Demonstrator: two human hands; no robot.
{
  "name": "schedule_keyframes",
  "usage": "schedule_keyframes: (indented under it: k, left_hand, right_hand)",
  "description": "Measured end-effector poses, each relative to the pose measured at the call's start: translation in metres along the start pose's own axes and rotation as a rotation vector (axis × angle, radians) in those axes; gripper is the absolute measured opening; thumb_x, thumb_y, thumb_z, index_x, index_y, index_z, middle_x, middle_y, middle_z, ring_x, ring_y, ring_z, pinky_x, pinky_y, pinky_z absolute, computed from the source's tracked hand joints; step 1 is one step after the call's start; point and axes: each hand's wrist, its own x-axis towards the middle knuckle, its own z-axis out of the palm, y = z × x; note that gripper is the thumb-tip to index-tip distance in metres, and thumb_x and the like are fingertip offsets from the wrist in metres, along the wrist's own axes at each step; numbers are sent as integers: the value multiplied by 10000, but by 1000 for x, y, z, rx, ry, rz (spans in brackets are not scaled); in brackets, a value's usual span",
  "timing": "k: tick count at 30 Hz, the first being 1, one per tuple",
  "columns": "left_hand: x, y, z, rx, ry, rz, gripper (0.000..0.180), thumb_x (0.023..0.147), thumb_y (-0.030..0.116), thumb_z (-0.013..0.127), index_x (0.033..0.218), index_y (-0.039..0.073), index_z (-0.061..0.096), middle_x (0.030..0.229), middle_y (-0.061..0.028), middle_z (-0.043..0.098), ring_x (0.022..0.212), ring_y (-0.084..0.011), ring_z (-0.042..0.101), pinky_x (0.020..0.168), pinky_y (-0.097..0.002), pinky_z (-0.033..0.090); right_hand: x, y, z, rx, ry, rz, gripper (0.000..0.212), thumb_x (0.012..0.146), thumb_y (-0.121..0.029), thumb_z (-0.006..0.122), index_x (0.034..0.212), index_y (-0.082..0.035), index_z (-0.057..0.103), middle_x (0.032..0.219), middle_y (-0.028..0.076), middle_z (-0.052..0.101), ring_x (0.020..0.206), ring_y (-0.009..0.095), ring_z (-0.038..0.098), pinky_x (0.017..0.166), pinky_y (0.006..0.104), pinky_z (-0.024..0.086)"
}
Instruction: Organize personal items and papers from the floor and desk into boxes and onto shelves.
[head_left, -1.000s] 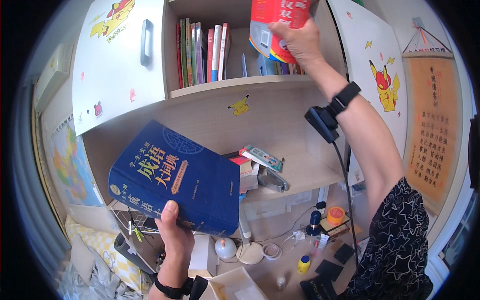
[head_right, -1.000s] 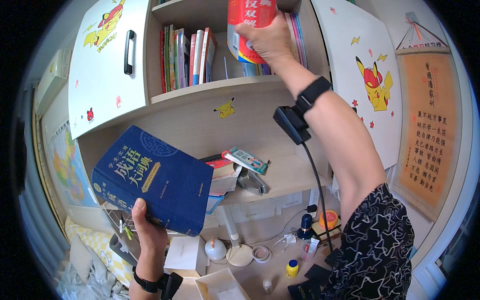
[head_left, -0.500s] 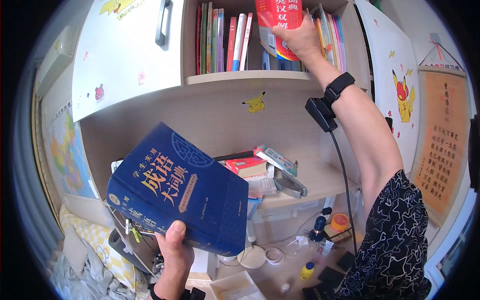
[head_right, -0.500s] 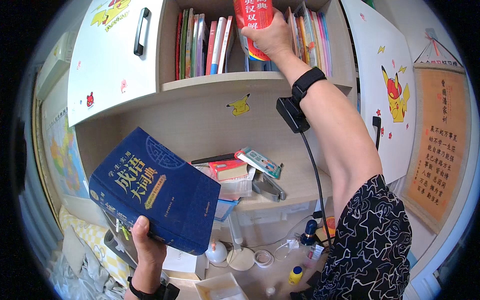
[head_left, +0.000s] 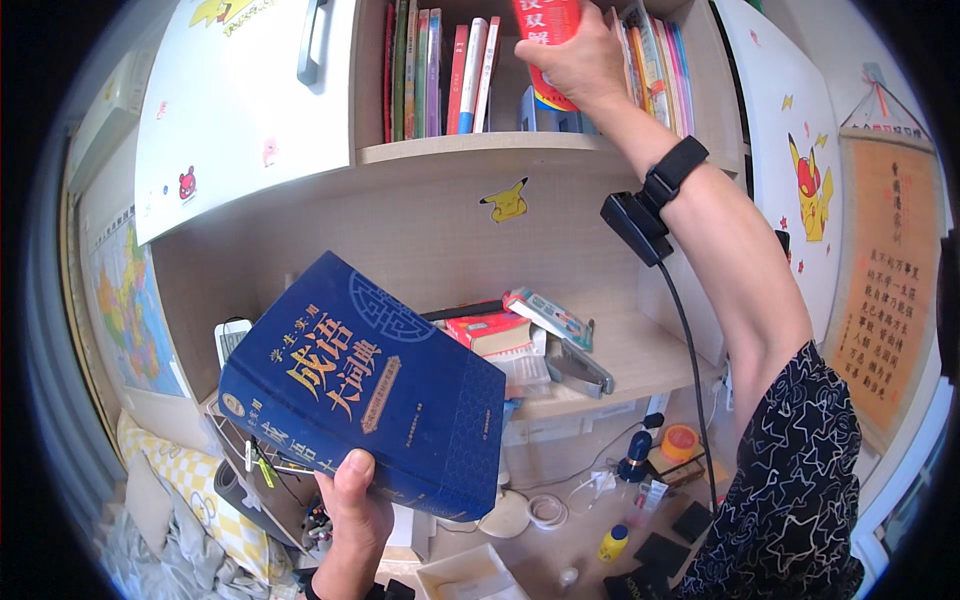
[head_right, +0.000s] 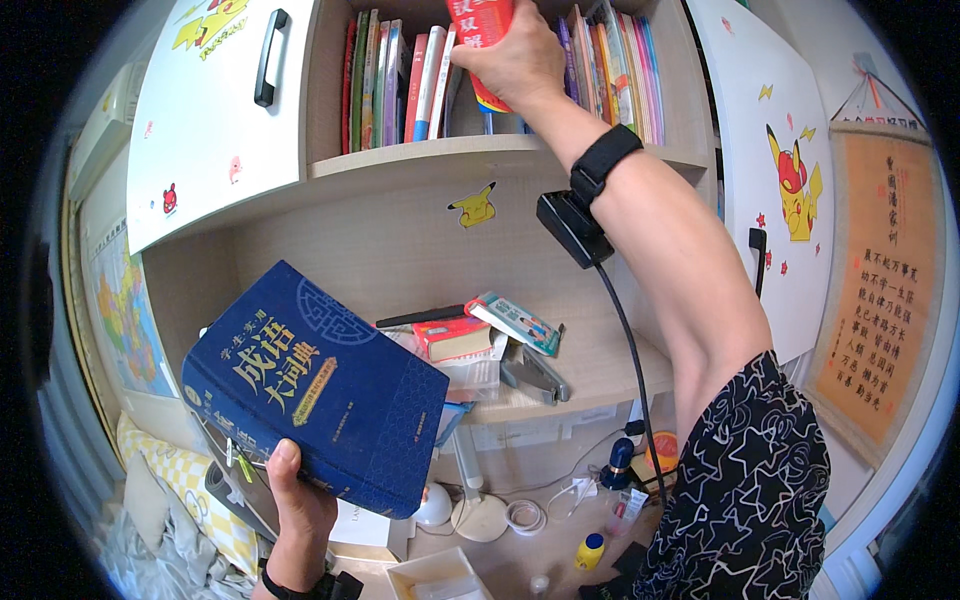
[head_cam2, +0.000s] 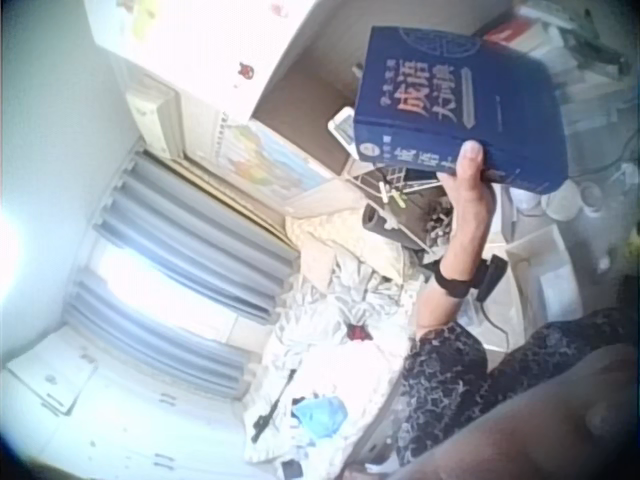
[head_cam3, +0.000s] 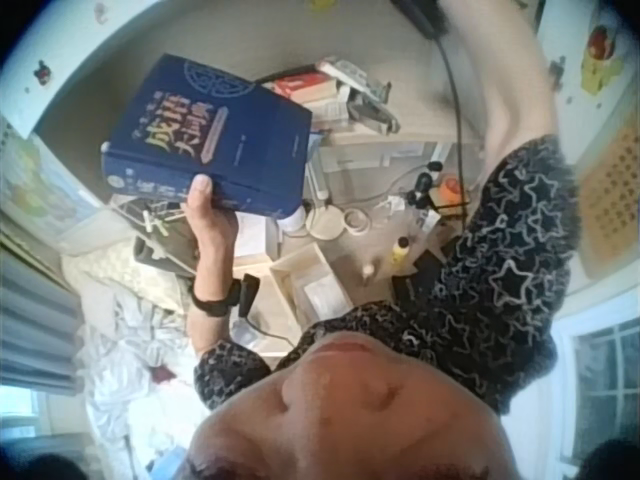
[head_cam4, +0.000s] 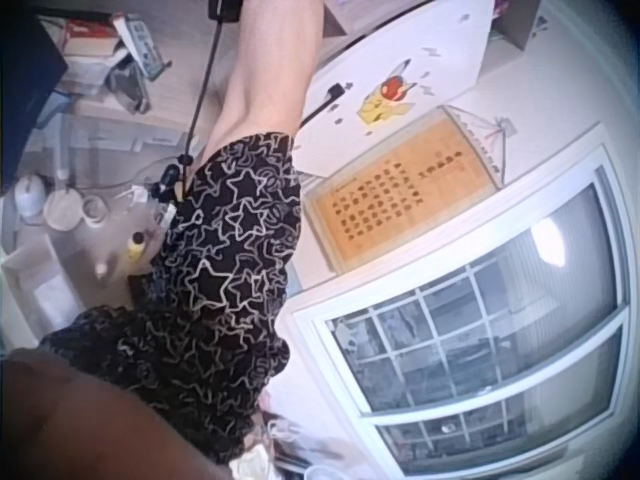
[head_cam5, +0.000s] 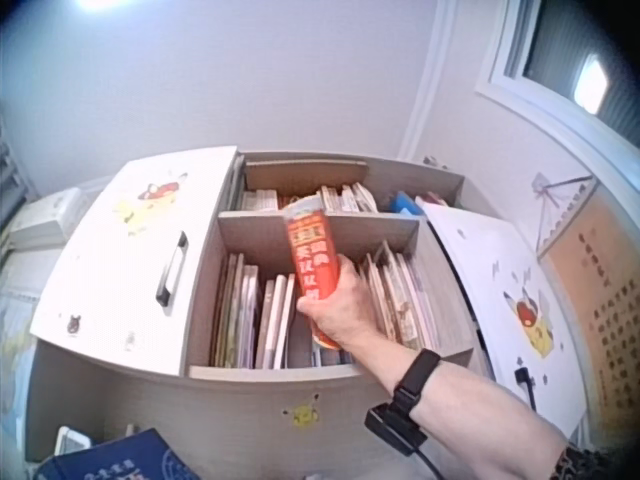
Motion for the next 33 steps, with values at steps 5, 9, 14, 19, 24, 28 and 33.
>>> schedule_keyframes:
  k: [5, 9, 14, 19, 24, 28, 33]
  left_hand:
    - [-2, 1, 0, -8, -5, 5, 744, 693, 448, 632, 1223, -7, 377, 1130, -137, 520, 1008, -240, 529, 864, -367, 449]
    - [-5, 4, -3, -16, 8, -4, 736, 700, 439, 626, 1225, -10, 371, 1130, -135, 517, 1006, -240, 528, 863, -364, 448]
    - [-6, 7, -3, -5, 16, 1, 733, 703, 427, 622, 1231, -7, 359, 1139, -136, 507, 1010, -243, 525, 864, -367, 448]
    - [-3, 5, -8, 26, 16, 0, 746, 698, 427, 625, 1236, -11, 350, 1137, -140, 506, 1017, -246, 522, 868, -371, 444]
    - [-6, 6, -4, 6, -1, 4, 739, 696, 415, 624, 1234, -14, 354, 1140, -140, 507, 1018, -246, 522, 872, -370, 439]
    - [-6, 1, -8, -32, 0, -13, 733, 697, 403, 619, 1235, -17, 350, 1143, -143, 508, 1020, -244, 521, 874, -368, 437]
    - [-12, 9, -2, 2, -10, 28, 756, 686, 406, 624, 1252, -1, 332, 1152, -141, 499, 1029, -245, 517, 872, -368, 440]
  right_hand:
    - [-3, -14, 13, 33, -18, 43, 623, 576, -300, 708, 1087, -31, 474, 950, 198, 599, 879, 319, 591, 770, 386, 470]
    - [-4, -1, 29, 164, -77, 199, 668, 592, -266, 719, 1129, 1, 423, 934, 191, 600, 841, 281, 609, 757, 355, 479]
    - [3, 46, 48, 334, -229, 126, 698, 557, -388, 784, 1055, -5, 480, 959, 134, 612, 828, 213, 624, 714, 306, 509]
    - [10, 59, 61, 355, -222, 284, 487, 622, -235, 774, 958, -5, 507, 919, 116, 627, 780, 180, 637, 671, 276, 519]
    - [13, 68, 64, 490, -395, 402, 536, 548, -248, 802, 905, 42, 526, 865, 141, 636, 693, 186, 644, 629, 272, 519]
    - [9, 63, 70, 346, -601, 441, 491, 645, -328, 763, 929, 28, 579, 864, 118, 638, 719, 170, 636, 651, 270, 510]
    - [6, 55, 50, -109, -815, 331, 696, 716, -650, 533, 982, -10, 591, 883, 117, 643, 779, 171, 625, 691, 336, 478]
